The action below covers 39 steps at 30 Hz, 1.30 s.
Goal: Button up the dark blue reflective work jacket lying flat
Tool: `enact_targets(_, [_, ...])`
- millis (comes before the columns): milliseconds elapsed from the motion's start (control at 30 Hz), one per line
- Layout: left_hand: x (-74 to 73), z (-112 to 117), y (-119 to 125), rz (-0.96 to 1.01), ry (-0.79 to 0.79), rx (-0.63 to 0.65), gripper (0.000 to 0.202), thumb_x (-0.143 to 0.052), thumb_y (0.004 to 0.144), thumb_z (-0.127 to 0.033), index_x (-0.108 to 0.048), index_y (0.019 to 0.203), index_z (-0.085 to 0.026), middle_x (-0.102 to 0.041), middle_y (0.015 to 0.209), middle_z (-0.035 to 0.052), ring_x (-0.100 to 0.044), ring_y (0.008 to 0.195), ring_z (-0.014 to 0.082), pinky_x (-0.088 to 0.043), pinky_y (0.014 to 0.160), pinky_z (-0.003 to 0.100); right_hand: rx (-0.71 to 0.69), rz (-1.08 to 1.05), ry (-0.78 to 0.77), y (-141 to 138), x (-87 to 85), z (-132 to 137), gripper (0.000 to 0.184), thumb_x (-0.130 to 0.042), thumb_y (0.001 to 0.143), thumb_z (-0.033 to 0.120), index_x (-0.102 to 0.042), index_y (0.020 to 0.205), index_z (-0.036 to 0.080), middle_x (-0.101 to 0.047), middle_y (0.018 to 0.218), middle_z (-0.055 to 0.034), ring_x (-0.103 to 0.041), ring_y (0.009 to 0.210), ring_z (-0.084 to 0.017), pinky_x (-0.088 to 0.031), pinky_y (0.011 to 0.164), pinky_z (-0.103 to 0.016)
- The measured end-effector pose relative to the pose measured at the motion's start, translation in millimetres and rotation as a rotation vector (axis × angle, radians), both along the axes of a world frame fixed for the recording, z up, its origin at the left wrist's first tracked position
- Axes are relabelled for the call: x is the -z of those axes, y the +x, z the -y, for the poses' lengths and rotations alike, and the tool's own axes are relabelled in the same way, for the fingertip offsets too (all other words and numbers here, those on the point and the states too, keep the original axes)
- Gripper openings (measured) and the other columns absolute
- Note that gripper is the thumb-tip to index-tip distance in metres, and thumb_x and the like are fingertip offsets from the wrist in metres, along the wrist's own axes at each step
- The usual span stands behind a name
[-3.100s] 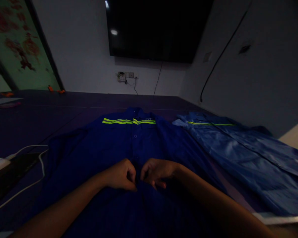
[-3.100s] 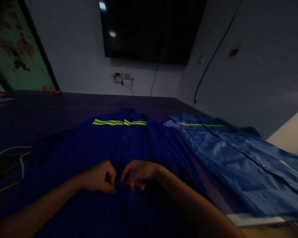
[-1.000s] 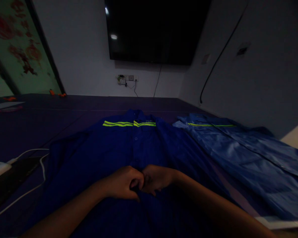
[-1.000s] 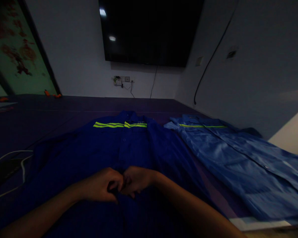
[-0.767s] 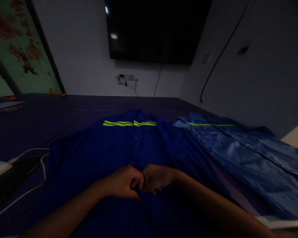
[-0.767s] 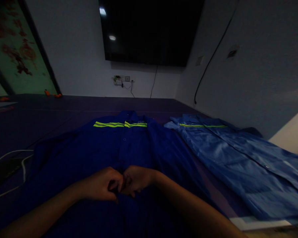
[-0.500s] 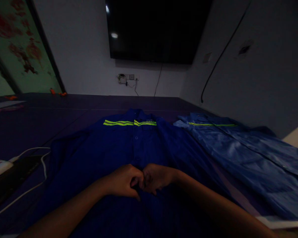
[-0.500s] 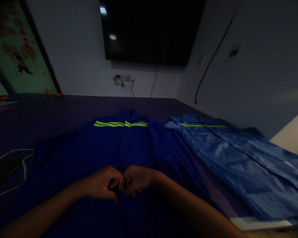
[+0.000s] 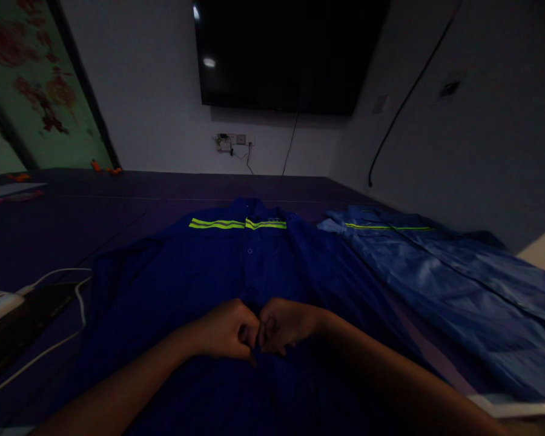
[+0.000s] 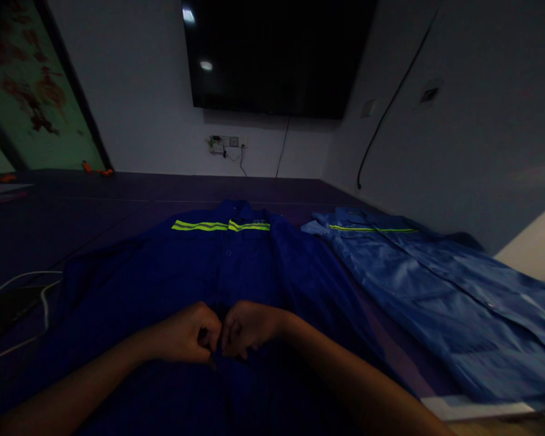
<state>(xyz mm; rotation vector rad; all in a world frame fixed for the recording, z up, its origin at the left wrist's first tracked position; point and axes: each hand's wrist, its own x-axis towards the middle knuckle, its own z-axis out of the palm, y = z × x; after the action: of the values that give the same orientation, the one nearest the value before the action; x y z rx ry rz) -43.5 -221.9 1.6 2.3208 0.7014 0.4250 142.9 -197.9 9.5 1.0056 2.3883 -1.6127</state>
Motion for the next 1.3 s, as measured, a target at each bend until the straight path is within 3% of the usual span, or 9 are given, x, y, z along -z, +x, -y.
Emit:
enact_targets(167, [-0.6,2,0,-0.009,0.016,0.022,0.006,-0.064,0.063,-0.017,-0.063,0.061,-0.012,-0.059,0.055,-0.0033,-0.045,0.047,0.0036,-0.029,0.044,0.014,0.037,0.022,0.015,-1,-2.0,3,0.018,-0.063,0.065,0.019,-0.061,0.082,0.011,-0.054,0.049,0.0073,-0.045,0.036,-0.003,-0.034,0.034,-0.011])
enact_targets(300, [-0.6,4,0,-0.025,0.078,0.006,0.005,-0.059,0.059,-0.009,-0.063,0.059,-0.013,-0.058,0.053,-0.0041,-0.044,0.045,0.0032,-0.027,0.043,0.014,0.033,0.027,0.027,-1,1.4,3,0.017,-0.062,0.064,0.016,-0.060,0.080,0.011,-0.053,0.048,0.0083,-0.045,0.036,-0.002,-0.035,0.036,-0.011])
enact_targets(433, [-0.6,5,0,-0.024,0.109,-0.011,0.005,-0.058,0.057,-0.010,-0.062,0.057,-0.013,-0.056,0.051,-0.0044,-0.043,0.044,0.0032,-0.026,0.042,0.014,0.039,0.023,0.033,-1,0.0,4,0.016,-0.063,0.065,0.017,-0.059,0.079,0.012,-0.054,0.050,0.0076,-0.048,0.038,-0.004,-0.036,0.036,-0.012])
enact_targets(633, [-5.3,7,0,-0.037,0.118,-0.017,0.008,-0.059,0.055,-0.010,-0.061,0.062,-0.014,-0.052,0.051,-0.0065,-0.041,0.044,0.0032,-0.027,0.042,0.013,-0.023,0.020,0.012,-2,-14.5,6,0.022,-0.056,0.076,0.032,-0.060,0.077,0.011,-0.055,0.048,0.0058,-0.041,0.033,-0.002,-0.030,0.033,-0.012])
enact_targets(867, [-5.7,7,1,0.003,0.122,0.032,0.021,-0.054,0.058,-0.005,-0.066,0.071,-0.015,-0.053,0.052,-0.0062,-0.042,0.045,0.0029,-0.030,0.045,0.013,0.013,-0.013,0.011,-2,-14.3,6,0.017,-0.056,0.076,0.028,-0.058,0.082,0.012,-0.054,0.048,0.0070,-0.043,0.033,-0.003,-0.032,0.034,-0.012])
enact_targets(1100, [-1.4,3,-3,-0.015,0.060,0.100,0.020,-0.057,0.060,-0.006,-0.069,0.072,-0.016,-0.061,0.058,-0.0032,-0.047,0.048,0.0042,-0.032,0.046,0.014,0.027,0.053,-0.049,-6,-15.9,7,0.009,-0.053,0.075,0.021,-0.056,0.076,0.013,-0.048,0.042,0.0088,-0.038,0.030,-0.003,-0.028,0.031,-0.012])
enact_targets(1300, [-4.1,5,-6,-0.038,0.005,0.108,0.011,-0.066,0.063,-0.015,-0.070,0.073,-0.017,-0.060,0.056,-0.0033,-0.046,0.046,0.0041,-0.030,0.044,0.015,0.081,0.090,-0.027,-6,-14.3,8,0.015,-0.058,0.072,0.028,-0.056,0.073,0.013,-0.043,0.039,0.0105,-0.034,0.027,-0.002,-0.025,0.029,-0.012])
